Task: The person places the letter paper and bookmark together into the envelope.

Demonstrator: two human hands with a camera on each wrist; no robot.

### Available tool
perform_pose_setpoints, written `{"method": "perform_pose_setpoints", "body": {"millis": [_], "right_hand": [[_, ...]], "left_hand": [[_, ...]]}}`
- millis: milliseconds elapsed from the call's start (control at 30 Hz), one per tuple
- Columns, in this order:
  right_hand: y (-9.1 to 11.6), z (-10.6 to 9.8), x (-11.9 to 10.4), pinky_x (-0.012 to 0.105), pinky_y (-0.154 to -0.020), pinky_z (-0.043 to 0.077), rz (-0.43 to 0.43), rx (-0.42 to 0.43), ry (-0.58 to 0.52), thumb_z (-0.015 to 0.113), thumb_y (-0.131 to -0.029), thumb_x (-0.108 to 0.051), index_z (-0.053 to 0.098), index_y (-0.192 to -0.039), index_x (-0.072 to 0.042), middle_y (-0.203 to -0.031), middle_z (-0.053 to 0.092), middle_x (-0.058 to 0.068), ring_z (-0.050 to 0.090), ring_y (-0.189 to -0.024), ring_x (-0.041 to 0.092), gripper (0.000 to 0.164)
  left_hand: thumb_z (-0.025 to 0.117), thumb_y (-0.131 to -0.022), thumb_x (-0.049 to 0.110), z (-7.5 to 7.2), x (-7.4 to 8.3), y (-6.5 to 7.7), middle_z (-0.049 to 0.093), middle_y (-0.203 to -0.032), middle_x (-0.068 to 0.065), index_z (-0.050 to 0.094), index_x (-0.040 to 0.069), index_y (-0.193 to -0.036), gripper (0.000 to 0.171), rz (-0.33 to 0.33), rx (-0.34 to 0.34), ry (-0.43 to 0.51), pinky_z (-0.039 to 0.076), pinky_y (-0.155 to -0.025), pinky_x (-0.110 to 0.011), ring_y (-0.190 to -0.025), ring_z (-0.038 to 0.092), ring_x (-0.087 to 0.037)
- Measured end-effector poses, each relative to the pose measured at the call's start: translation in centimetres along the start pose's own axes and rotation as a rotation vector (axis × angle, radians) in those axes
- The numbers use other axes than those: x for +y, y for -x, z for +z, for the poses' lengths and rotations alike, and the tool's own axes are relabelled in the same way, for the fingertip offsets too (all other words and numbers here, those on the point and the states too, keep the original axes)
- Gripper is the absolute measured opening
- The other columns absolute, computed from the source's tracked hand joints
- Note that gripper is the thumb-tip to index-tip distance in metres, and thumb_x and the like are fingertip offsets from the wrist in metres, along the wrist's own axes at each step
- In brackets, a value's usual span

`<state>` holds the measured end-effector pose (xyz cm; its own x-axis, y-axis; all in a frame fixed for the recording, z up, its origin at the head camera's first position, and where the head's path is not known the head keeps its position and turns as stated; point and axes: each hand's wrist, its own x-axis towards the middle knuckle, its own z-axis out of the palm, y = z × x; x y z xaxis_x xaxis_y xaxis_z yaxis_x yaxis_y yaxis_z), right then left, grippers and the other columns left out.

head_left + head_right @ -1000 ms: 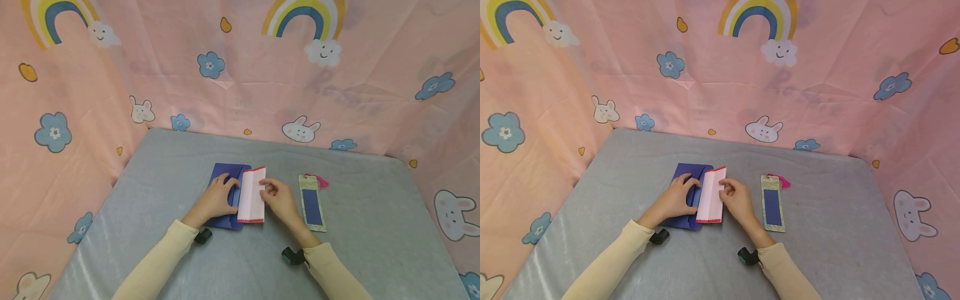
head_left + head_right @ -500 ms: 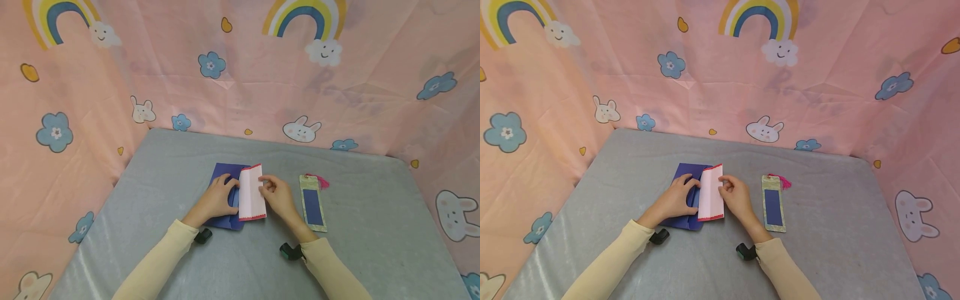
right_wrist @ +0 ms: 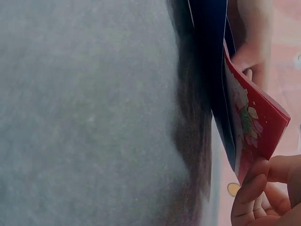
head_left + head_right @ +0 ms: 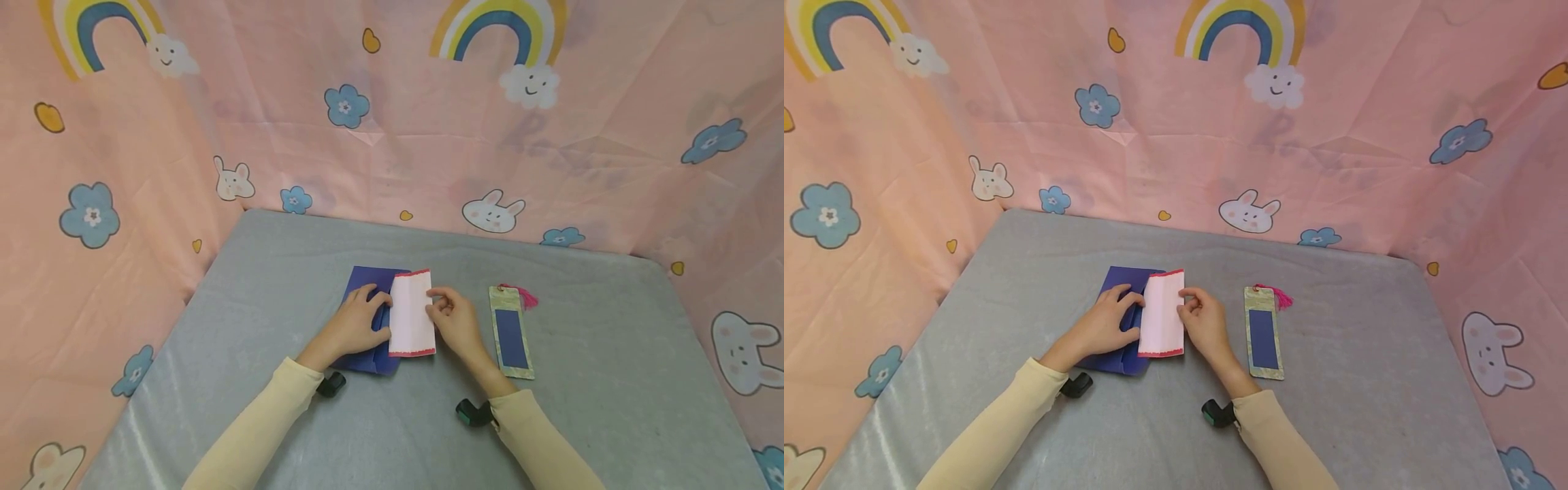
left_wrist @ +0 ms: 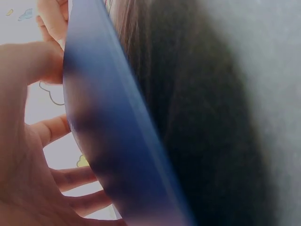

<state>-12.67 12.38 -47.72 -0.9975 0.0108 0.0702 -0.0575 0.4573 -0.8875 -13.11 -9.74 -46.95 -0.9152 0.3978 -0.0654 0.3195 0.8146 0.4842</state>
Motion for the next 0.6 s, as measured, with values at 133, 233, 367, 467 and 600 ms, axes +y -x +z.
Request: {"method": "perform_pose_setpoints", "body": {"millis": [133,233,367,467,600], "right_hand": [[0.09,0.14,-0.06,0.021,-0.051,0.041,-0.003,0.009,-0.011,0.068,-0.088,-0.005,0.068,-0.111,-0.005,-0.074,0.06,0.011,0.047,-0.052,0.01,0.023],[0.17,0.28,-0.17,0.022,-0.051,0.044,-0.002,0.015,-0.035,0.069,-0.088,-0.006,0.069,-0.109,-0.005,-0.073,0.062,0.013,0.05,-0.05,0.01,0.021],[0.39,0.42,-0.32,0.022,-0.05,0.046,0.016,0.019,-0.072,0.07,-0.089,-0.007,0.07,-0.105,-0.006,-0.074,0.065,0.015,0.053,-0.049,0.012,0.016],[0.63,0.45,-0.37,0.022,-0.051,0.048,0.032,0.015,-0.095,0.07,-0.089,-0.007,0.07,-0.105,-0.006,-0.077,0.067,0.016,0.054,-0.049,0.013,0.016],[0.9,0.46,-0.22,0.022,-0.053,0.049,0.051,0.003,-0.109,0.07,-0.089,-0.008,0.071,-0.107,-0.006,-0.079,0.068,0.017,0.055,-0.051,0.012,0.018]], "left_hand": [[0.059,-0.089,0.031,-0.02,0.12,-0.04,0.038,-0.154,-0.019,0.058,0.024,-0.125,0.037,-0.017,-0.002,0.009,0.038,-0.111,-0.06,-0.144,0.035,-0.043],[0.056,-0.091,0.028,-0.07,0.14,-0.07,0.039,-0.154,-0.02,0.058,0.022,-0.126,0.035,-0.009,0.001,0.019,0.037,-0.112,-0.06,-0.144,0.035,-0.044],[0.054,-0.092,0.024,-0.15,0.09,-0.08,0.039,-0.154,-0.02,0.058,0.022,-0.126,0.034,0.002,-0.002,0.025,0.036,-0.113,-0.059,-0.144,0.035,-0.043],[0.054,-0.093,0.023,-0.19,0.01,-0.14,0.039,-0.154,-0.02,0.058,0.022,-0.127,0.034,0.004,-0.009,0.023,0.036,-0.113,-0.059,-0.144,0.035,-0.043],[0.053,-0.093,0.022,-0.25,-0.1,-0.19,0.039,-0.154,-0.02,0.058,0.022,-0.127,0.034,0.007,-0.014,0.028,0.037,-0.113,-0.058,-0.144,0.035,-0.043]]}}
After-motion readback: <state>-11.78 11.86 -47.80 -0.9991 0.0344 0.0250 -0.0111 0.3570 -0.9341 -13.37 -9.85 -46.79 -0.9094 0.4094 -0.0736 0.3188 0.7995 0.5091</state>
